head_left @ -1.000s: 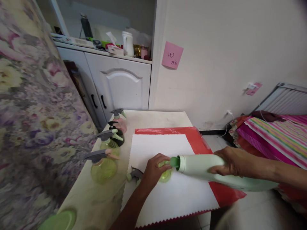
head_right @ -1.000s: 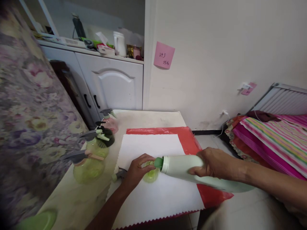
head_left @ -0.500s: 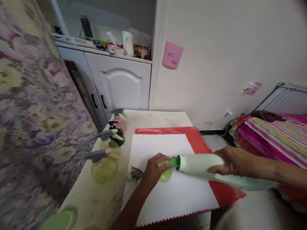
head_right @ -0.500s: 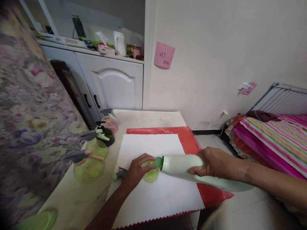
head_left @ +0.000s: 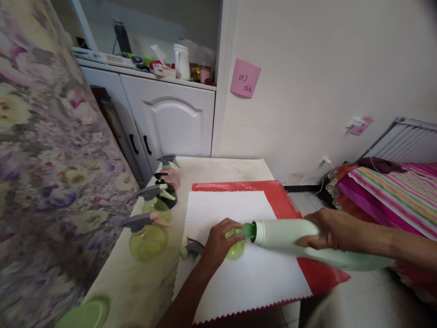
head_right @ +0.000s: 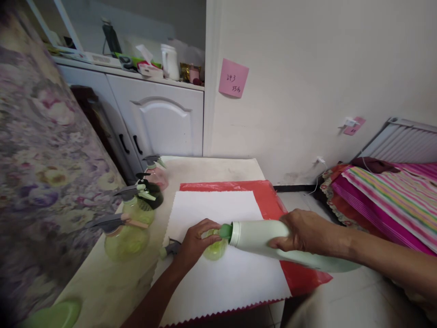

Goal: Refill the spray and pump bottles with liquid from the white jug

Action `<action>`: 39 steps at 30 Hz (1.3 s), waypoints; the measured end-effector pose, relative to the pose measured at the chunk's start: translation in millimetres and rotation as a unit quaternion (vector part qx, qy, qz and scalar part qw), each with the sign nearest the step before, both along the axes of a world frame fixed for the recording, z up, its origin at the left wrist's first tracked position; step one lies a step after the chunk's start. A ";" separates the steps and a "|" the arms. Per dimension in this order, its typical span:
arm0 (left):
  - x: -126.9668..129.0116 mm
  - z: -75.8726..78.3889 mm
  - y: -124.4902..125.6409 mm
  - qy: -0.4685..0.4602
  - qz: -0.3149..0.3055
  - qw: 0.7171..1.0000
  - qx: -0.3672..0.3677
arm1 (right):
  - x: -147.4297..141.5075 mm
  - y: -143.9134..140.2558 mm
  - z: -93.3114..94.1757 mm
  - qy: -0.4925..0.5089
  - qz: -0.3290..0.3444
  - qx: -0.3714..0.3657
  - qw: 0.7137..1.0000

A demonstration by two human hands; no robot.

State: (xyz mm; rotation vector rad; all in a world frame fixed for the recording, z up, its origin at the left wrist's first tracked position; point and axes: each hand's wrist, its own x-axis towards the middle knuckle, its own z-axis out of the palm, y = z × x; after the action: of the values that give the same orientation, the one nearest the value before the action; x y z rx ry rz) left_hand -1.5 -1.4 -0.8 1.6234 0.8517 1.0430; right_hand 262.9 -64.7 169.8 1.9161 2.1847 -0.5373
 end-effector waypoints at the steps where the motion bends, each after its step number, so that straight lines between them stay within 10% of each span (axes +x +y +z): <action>1: 0.1 -0.4 0.2 -0.002 0.000 1.000 0.002 | -0.5 0.0 0.3 -0.001 0.001 0.001 1.000; 39: 0.6 -0.5 -0.4 0.003 0.004 1.000 -0.002 | -7.6 -1.1 5.6 -0.028 0.002 0.002 1.000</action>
State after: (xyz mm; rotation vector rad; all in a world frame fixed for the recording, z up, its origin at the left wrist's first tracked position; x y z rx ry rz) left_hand -1.0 -1.9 -1.2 1.6211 0.8659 1.0415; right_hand 255.3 -65.8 175.4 1.9046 2.1568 -0.4736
